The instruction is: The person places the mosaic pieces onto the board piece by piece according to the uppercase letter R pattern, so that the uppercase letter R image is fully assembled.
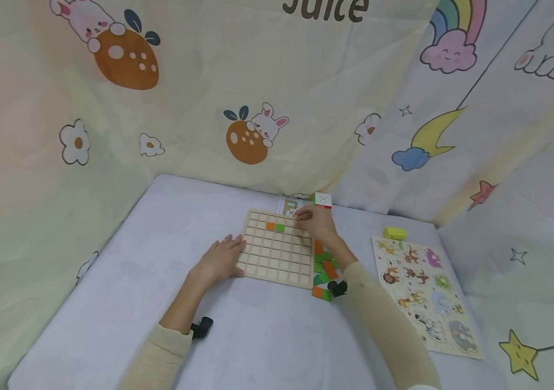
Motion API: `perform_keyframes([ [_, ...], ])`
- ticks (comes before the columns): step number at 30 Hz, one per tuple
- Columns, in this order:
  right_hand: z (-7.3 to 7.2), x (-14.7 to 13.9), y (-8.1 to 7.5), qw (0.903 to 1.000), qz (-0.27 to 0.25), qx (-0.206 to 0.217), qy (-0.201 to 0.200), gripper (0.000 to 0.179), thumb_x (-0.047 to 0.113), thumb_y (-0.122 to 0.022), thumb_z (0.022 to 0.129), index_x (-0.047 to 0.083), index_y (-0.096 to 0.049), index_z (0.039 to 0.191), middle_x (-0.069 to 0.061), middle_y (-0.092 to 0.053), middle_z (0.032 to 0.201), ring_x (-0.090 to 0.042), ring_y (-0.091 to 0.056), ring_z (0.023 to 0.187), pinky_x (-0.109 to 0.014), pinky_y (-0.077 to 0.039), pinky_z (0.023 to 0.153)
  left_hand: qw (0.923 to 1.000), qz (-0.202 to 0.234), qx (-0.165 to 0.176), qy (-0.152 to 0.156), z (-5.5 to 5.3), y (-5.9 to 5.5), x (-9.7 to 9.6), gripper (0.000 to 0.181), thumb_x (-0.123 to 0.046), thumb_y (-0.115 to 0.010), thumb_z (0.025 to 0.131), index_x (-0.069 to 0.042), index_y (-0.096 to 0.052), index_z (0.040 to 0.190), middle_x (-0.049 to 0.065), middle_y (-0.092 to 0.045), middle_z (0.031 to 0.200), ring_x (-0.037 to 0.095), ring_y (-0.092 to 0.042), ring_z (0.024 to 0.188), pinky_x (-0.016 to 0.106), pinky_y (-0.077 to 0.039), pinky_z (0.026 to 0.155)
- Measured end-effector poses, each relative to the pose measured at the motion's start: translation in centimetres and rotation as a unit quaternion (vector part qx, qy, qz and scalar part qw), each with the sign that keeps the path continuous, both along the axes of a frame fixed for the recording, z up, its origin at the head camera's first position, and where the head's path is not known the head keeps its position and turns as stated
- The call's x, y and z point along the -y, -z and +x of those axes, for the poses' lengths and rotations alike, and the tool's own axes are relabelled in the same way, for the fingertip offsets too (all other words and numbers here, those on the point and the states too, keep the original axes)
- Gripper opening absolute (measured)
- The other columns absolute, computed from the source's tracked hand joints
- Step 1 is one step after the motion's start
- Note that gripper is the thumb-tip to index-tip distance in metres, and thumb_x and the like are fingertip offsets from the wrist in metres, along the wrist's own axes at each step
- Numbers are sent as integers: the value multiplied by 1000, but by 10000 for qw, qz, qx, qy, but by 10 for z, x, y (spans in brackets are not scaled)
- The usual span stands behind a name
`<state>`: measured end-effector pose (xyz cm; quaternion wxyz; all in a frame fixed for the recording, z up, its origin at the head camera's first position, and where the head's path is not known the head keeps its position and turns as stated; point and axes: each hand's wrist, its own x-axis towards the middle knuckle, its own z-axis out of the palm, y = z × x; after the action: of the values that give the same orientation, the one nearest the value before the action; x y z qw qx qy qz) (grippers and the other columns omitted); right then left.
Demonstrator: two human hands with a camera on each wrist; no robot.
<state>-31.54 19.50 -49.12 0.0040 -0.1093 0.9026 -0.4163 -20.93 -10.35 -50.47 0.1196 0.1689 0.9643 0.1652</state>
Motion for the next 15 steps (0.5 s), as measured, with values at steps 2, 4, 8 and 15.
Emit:
perform_keyframes([
  [2, 1, -3, -3, 10000, 11, -18, 19, 24, 6, -80, 92, 2, -76, 115, -9, -79, 102, -23, -75, 95, -38, -63, 83, 10000, 11, -16, 4, 0, -1, 0, 89, -34, -84, 87, -3, -42, 158, 14, -29, 170, 41, -21, 157, 62, -19, 126],
  [4, 3, -7, -5, 10000, 43, -50, 38, 25, 6, -80, 92, 1, -75, 116, -8, -79, 102, -24, -75, 95, -38, -63, 83, 10000, 22, -35, 21, 0, -1, 1, 89, -34, -84, 86, -2, -42, 158, 15, -29, 169, 41, -22, 157, 62, -20, 126],
  [8, 7, -14, -10, 9999, 105, -112, 77, 25, 6, -80, 92, 0, -76, 116, -10, -79, 101, -25, -75, 94, -41, -63, 84, 10000, 30, -52, 41, 0, 0, 1, 90, -34, -84, 86, -2, -42, 158, 15, -29, 169, 41, -22, 157, 62, -20, 126],
  [15, 16, -29, -11, 9990, 351, -99, 244, 25, 8, -80, 92, 2, -77, 116, -9, -79, 101, -25, -75, 93, -44, -62, 83, 10000, 37, -2, 4, 0, -1, 0, 90, -34, -84, 86, -3, -42, 159, 14, -29, 170, 40, -21, 158, 61, -19, 126],
])
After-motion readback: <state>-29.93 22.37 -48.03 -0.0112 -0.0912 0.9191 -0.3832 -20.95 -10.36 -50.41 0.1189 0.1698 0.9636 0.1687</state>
